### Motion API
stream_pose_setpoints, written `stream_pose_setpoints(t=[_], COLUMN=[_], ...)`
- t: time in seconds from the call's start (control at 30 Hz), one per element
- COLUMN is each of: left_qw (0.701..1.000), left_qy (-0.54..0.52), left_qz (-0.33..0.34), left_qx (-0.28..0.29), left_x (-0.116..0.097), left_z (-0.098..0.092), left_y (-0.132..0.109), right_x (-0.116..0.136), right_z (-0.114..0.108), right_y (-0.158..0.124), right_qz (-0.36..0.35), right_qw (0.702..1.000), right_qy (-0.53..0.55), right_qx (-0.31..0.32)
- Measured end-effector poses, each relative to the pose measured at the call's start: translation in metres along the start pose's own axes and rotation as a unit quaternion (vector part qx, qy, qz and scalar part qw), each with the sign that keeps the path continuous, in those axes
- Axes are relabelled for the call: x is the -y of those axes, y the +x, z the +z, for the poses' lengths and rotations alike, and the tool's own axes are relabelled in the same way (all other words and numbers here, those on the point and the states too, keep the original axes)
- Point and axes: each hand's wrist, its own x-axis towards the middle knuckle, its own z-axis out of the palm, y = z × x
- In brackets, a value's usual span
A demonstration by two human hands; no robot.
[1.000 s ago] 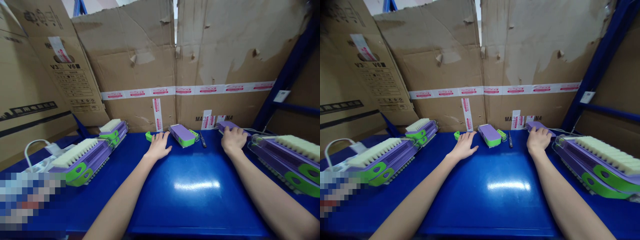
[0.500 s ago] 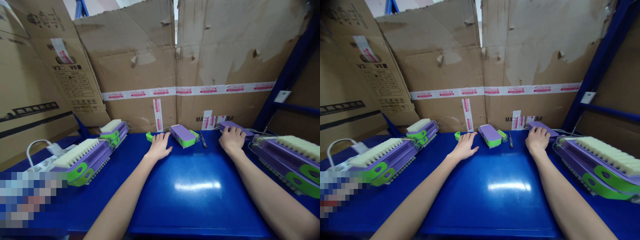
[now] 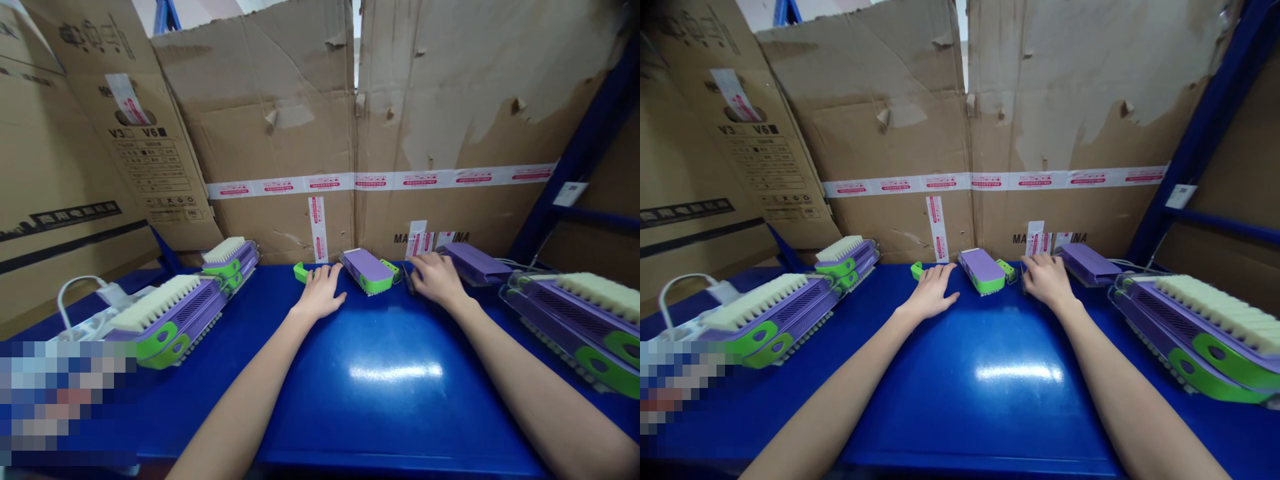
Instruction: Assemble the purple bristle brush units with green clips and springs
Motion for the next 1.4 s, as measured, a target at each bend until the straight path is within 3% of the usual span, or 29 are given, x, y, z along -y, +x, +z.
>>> stream_pose_setpoints(t=[0.1,0.37,0.53,0.63,0.73,0.83,1.0,1.1,1.4], left_qw=[1.0,0.998,0.997,0.997,0.997,0.997,0.997,0.997,0.997], left_qy=[-0.001,0.036,0.048,0.05,0.049,0.046,0.044,0.043,0.036], left_qz=[-0.002,-0.038,-0.061,-0.061,-0.064,-0.066,-0.07,-0.068,-0.068], left_qx=[-0.001,-0.02,-0.005,0.003,0.003,0.005,0.01,0.009,0.016], left_x=[0.0,0.003,0.007,0.007,0.007,0.007,0.007,0.007,0.008], left_z=[0.0,-0.002,-0.001,-0.001,-0.001,-0.002,-0.002,-0.001,-0.001], left_y=[0.0,0.0,0.0,-0.001,-0.001,-0.001,-0.001,-0.001,-0.001], right_x=[0.014,0.026,0.026,0.021,0.009,-0.006,-0.018,-0.016,-0.014], right_z=[0.0,0.012,0.019,0.02,0.018,0.016,0.013,0.011,0.01], right_y=[0.001,-0.001,0.001,0.002,0.0,-0.004,-0.011,-0.012,-0.009], right_qz=[-0.058,-0.076,-0.08,-0.03,0.068,0.164,0.267,0.29,0.258], right_qw=[0.996,0.992,0.991,0.992,0.991,0.984,0.961,0.952,0.965], right_qy=[0.059,0.078,0.11,0.113,0.085,0.053,0.047,0.052,0.02], right_qx=[0.03,0.065,0.003,-0.056,-0.078,-0.049,0.057,0.08,0.045])
